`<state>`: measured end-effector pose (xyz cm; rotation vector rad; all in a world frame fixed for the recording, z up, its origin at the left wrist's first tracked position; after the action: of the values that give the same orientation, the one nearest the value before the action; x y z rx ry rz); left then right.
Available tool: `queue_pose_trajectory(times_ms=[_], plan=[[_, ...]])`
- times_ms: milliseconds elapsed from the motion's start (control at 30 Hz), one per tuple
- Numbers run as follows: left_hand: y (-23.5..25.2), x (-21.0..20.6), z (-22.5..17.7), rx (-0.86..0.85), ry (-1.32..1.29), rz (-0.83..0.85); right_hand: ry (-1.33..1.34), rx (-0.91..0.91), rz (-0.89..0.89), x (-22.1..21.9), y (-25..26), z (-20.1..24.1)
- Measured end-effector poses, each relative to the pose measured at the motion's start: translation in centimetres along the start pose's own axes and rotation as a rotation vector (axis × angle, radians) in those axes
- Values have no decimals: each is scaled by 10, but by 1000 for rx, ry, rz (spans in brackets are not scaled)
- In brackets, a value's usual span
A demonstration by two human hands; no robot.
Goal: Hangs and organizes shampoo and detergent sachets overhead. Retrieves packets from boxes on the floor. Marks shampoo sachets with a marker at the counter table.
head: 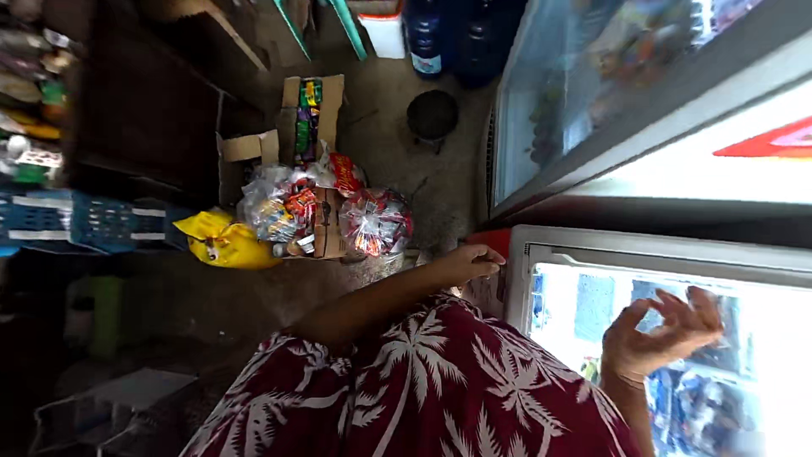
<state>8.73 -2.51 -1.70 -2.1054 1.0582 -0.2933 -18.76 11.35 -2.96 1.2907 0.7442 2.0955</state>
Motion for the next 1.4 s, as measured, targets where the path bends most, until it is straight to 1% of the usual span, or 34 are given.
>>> queue_pose_trajectory(times_ms=[100, 200, 267, 333, 467, 567, 667, 767, 833, 900, 967, 1067, 1133, 1200, 1267, 1333, 1400], plan=[[-15, 40, 7, 10, -63, -84, 129, 78, 97, -46, 20, 41], [-28, 82, 21, 2, -144, -144, 329, 130, 225, -101, 38, 84], [-34, 115, 34, 10, -186, -184, 480, 173, 296, -139, 51, 105], [-42, 152, 47, 7, -213, -233, 568, 214, 393, -174, 69, 123], [-71, 222, 68, 18, -270, -389, 619, 282, 625, -242, 108, 151], [-95, 269, 80, 27, -349, -516, 598, 298, 786, -292, 135, 168], [-110, 305, 95, 45, -435, -603, 598, 309, 942, -336, 156, 181], [-116, 332, 105, 30, -533, -669, 619, 336, 1103, -378, 168, 196], [-110, 345, 113, 22, -601, -691, 674, 357, 1204, -406, 174, 207], [-97, 358, 124, 20, -660, -722, 757, 410, 1268, -437, 181, 214], [-84, 370, 130, -20, -740, -736, 810, 445, 1363, -471, 192, 218], [-69, 392, 128, -69, -913, -732, 798, 466, 1532, -527, 220, 216], [-54, 409, 128, -55, -1018, -784, 740, 461, 1652, -568, 246, 211], [-34, 436, 123, -38, -1110, -859, 693, 483, 1709, -616, 275, 203], [-16, 468, 112, -19, -1222, -939, 621, 486, 1803, -665, 312, 196], [0, 505, 92, 45, -1337, -1032, 534, 464, 1898, -708, 358, 199], [13, 540, 62, 52, -1333, -1052, 492, 404, 1890, -743, 400, 195]])
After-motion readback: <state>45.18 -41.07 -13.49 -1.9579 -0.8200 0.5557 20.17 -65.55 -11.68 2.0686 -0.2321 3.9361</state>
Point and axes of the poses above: each hand's wrist, its own y-axis towards the middle knuckle, its own x-axis out of the back of the hand, z = x × y, the point moved 3 cm from there along y, towards the middle knuckle, and after that the axes turned 12 degrees about x, right-handed, at the moved point
